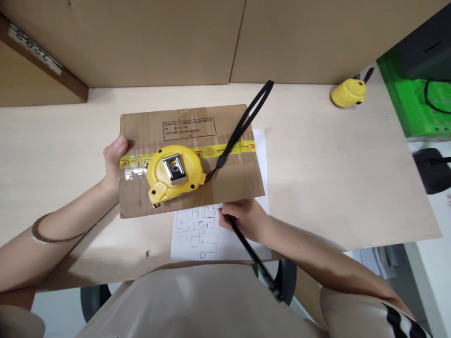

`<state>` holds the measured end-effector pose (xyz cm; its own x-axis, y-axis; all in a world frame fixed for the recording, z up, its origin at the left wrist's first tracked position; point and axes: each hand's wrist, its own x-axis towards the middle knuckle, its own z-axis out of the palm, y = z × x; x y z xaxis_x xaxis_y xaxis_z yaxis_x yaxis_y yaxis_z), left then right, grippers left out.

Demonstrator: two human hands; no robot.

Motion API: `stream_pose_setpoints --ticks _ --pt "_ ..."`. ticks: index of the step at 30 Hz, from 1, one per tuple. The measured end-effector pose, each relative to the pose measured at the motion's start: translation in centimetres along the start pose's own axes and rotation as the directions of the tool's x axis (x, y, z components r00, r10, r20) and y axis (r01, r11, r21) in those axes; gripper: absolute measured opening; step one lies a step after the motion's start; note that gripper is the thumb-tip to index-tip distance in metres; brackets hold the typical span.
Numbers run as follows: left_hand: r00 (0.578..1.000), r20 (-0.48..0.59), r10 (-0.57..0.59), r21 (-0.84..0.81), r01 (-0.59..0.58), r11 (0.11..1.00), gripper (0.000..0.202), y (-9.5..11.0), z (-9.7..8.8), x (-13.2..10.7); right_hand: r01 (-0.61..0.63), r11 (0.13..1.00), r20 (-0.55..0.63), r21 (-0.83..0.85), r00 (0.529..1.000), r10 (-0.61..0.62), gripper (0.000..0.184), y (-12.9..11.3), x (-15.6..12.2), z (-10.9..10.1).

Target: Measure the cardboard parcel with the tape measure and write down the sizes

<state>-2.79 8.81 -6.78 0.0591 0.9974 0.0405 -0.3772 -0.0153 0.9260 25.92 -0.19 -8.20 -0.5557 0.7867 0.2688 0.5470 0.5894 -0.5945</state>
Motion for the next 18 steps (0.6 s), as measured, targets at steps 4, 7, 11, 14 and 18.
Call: stream_pose_setpoints --ticks 4,7,11,14,18 --pt "1.0 -0.001 -0.005 0.006 0.005 1.0 0.054 0.3 0.5 -0.3 0.047 0.999 -0.045 0.009 0.998 -0.046 0.028 -0.1 0.2 0.0" --pt "1.0 -0.001 0.001 0.001 -0.001 1.0 0.052 0.5 0.7 -0.3 0.06 0.998 -0.057 -0.019 0.997 -0.061 0.028 -0.2 0.2 -0.1" --pt "1.0 0.006 -0.007 -0.01 0.007 1.0 0.055 0.2 0.3 -0.1 0.05 0.993 -0.086 -0.104 0.995 -0.059 0.025 -0.5 -0.5 -0.2" --pt "1.0 0.012 0.001 -0.002 -0.001 1.0 0.054 -0.1 -0.2 0.1 0.048 0.98 -0.082 -0.193 0.995 -0.065 0.029 -1.0 -1.2 -0.5" --pt "1.0 0.017 0.012 0.012 -0.012 1.0 0.053 -0.2 -0.4 0.0 0.036 0.932 -0.017 -0.362 0.999 -0.045 0.028 -2.2 -1.5 -2.0"
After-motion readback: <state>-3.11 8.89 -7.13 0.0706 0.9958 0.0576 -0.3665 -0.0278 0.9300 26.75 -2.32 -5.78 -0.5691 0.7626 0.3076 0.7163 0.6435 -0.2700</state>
